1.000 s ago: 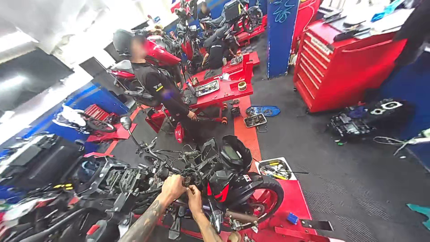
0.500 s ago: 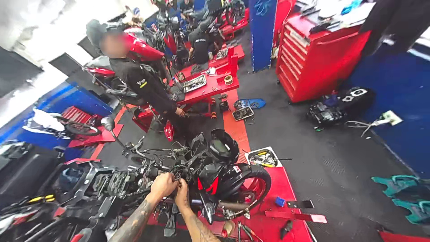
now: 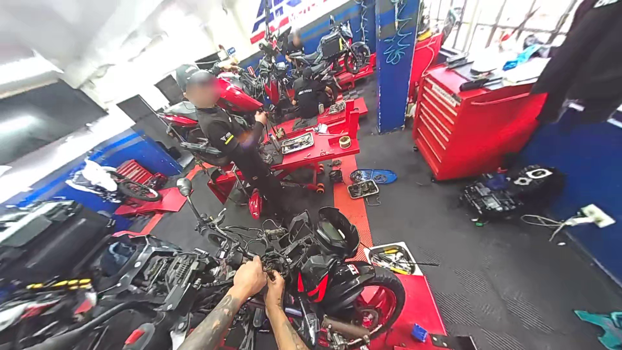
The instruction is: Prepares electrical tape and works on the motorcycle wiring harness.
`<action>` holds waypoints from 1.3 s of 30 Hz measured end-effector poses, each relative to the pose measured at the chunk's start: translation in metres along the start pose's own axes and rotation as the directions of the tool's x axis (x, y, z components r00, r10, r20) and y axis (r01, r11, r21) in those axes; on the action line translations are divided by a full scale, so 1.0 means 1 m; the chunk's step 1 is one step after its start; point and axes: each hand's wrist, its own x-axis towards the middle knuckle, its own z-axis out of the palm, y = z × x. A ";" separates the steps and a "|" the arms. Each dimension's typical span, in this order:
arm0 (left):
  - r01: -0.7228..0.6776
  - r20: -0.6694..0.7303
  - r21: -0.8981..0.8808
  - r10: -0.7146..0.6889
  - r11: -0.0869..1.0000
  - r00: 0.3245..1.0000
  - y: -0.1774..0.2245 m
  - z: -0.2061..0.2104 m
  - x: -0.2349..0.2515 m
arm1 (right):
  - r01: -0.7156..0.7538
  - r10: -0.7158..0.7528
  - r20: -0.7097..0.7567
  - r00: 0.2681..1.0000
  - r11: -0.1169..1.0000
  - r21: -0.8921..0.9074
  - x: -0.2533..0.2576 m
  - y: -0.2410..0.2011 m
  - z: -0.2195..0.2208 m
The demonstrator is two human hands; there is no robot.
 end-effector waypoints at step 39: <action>0.163 -0.147 -0.123 -0.181 0.979 0.972 0.030 0.002 -0.023 | -0.518 0.510 0.090 0.855 0.841 0.155 -0.052 -0.167 -0.029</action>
